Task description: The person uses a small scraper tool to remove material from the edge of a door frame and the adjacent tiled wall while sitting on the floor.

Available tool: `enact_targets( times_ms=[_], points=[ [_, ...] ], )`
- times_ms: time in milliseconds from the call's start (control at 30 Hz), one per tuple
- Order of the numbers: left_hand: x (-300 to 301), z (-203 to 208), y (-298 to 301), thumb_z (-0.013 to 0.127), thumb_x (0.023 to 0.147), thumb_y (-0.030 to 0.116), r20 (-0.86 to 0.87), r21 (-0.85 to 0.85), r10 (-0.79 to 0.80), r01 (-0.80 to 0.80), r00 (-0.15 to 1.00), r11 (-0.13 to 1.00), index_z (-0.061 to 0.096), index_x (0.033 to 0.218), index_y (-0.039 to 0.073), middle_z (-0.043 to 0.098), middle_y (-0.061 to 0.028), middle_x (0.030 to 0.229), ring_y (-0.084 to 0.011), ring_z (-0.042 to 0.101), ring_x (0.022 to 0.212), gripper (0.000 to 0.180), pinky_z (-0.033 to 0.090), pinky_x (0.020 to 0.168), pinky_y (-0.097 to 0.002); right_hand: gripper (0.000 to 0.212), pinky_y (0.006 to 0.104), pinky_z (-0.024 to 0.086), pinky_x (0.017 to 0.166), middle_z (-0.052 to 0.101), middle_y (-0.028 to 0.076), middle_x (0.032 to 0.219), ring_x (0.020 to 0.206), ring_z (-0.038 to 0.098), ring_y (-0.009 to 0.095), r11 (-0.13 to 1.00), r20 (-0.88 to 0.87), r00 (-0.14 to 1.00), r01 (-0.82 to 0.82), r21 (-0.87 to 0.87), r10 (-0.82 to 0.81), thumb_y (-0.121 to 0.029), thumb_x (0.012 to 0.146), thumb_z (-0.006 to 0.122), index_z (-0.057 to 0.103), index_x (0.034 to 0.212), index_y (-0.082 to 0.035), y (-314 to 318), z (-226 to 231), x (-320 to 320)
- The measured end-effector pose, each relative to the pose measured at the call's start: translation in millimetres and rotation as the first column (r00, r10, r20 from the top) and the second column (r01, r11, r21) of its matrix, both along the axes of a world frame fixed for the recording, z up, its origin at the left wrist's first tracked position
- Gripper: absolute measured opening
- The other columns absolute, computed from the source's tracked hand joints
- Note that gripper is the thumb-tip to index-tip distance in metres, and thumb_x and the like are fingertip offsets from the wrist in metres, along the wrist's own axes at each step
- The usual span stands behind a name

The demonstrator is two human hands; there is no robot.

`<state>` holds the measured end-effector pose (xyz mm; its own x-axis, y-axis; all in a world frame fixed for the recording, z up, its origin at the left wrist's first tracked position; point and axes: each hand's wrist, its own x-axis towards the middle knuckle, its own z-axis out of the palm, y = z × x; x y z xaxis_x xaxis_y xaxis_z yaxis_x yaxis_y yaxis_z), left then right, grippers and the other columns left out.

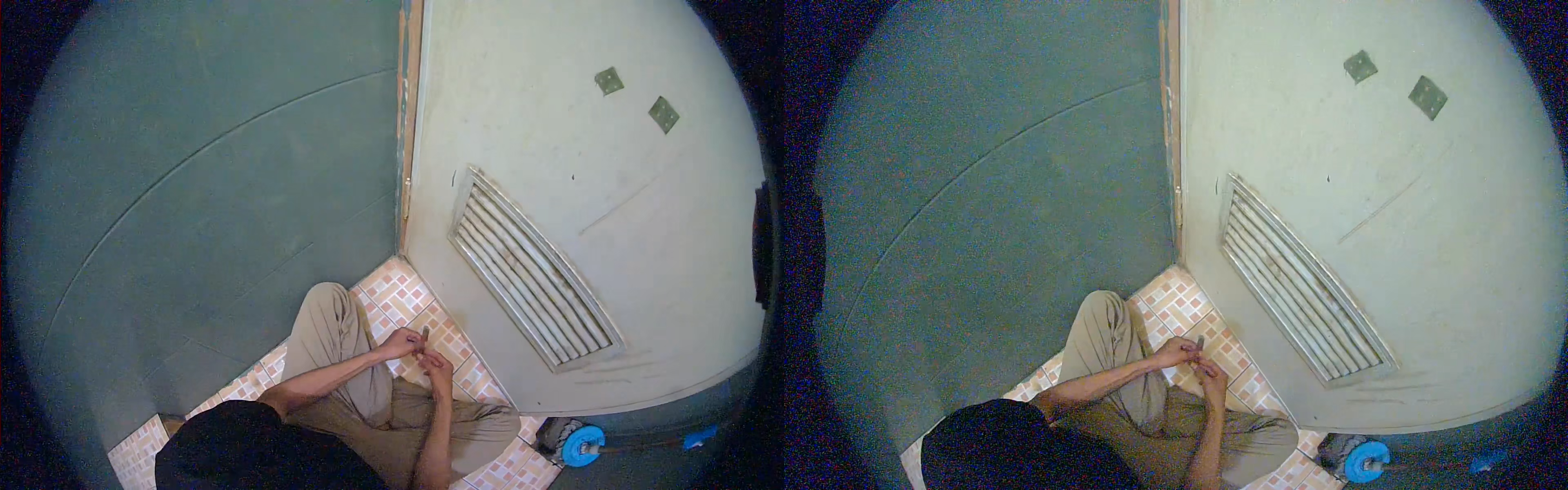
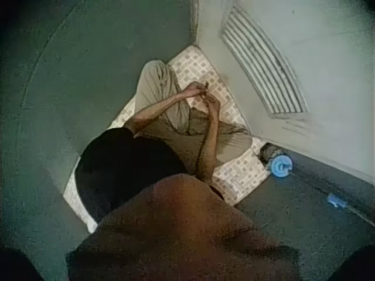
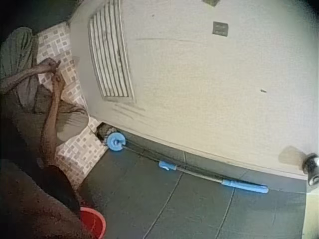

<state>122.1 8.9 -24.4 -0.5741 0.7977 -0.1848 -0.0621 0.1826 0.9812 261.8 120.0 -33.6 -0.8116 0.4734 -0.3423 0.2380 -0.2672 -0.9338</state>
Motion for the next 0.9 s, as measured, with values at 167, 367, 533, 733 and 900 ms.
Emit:
enact_targets(
  times_ms=[167, 367, 533, 733, 900],
  points=[
    [-13.6, 18.4, -7.2, 0.063, 0.090, 0.013, 0.058, 0.071, 0.103, -0.107, 0.993, 0.992, 0.063, 0.085, -0.001, 0.063, -0.0031, 0.074, -0.0085, 0.059, 0.068, 0.015, 0.048, 0.063, -0.0260, 0.023, 0.0223, 0.045, 0.057, 0.070, 0.006, 0.083, 0.068, 0.062, 0.011, 0.990, -0.116, 0.993, -0.020, 0.139, 0.037, -0.018, 0.088, 0.064, 0.067, 0.104, -0.001, 7.9, -48.5, -1.0],
    [-82.1, 108.0, -76.6, 0.061, 0.088, 0.018, -0.722, -0.162, -0.090, -0.041, 0.686, 0.986, 0.069, 0.100, 0.002, 0.070, -0.0147, 0.091, -0.0271, 0.067, 0.078, 0.022, 0.052, 0.072, -0.0369, 0.024, 0.0260, 0.051, 0.061, 0.069, 0.010, 0.081, 0.066, 0.062, 0.012, 0.984, -0.067, 0.994, -0.071, 0.162, 0.082, -0.017, 0.090, 0.063, 0.065, 0.100, 0.004, 9.7, -62.8, 0.4],
    [-131.9, 139.5, -121.6, 0.061, 0.086, 0.023, -0.864, -0.110, 0.004, -0.195, 0.503, 0.975, 0.069, 0.104, 0.006, 0.066, -0.0202, 0.081, -0.0375, 0.064, 0.071, 0.026, 0.050, 0.066, -0.0417, 0.018, 0.0271, 0.053, 0.064, 0.069, 0.010, 0.080, 0.071, 0.065, 0.015, 0.977, -0.066, 0.996, -0.048, 0.208, 0.063, -0.013, 0.089, 0.059, 0.066, 0.098, 0.002, 4.7, -60.5, -0.5],
    [-121.1, 176.2, -89.4, 0.060, 0.089, 0.027, -0.728, -0.213, 0.124, -0.394, 0.675, 0.894, 0.069, 0.102, 0.003, 0.067, -0.0201, 0.084, -0.0352, 0.063, 0.071, 0.029, 0.049, 0.066, -0.0393, 0.020, 0.0260, 0.053, 0.063, 0.069, 0.010, 0.080, 0.070, 0.065, 0.015, 0.973, -0.040, 0.997, -0.051, 0.224, 0.062, -0.015, 0.090, 0.060, 0.065, 0.097, 0.003, 6.1, -62.5, 3.3],
    [-156.4, 230.1, -37.8, 0.060, 0.089, 0.019, -0.831, 0.320, 0.466, -0.424, 0.303, 0.847, 0.067, 0.105, 0.002, 0.061, -0.0219, 0.077, -0.0370, 0.060, 0.068, 0.025, 0.046, 0.062, -0.0438, 0.019, 0.0256, 0.052, 0.064, 0.069, 0.008, 0.079, 0.070, 0.065, 0.014, 0.977, -0.010, 0.999, -0.044, 0.207, 0.047, -0.015, 0.089, 0.061, 0.066, 0.097, 0.002, 11.6, -72.9, 3.8]
  ],
)
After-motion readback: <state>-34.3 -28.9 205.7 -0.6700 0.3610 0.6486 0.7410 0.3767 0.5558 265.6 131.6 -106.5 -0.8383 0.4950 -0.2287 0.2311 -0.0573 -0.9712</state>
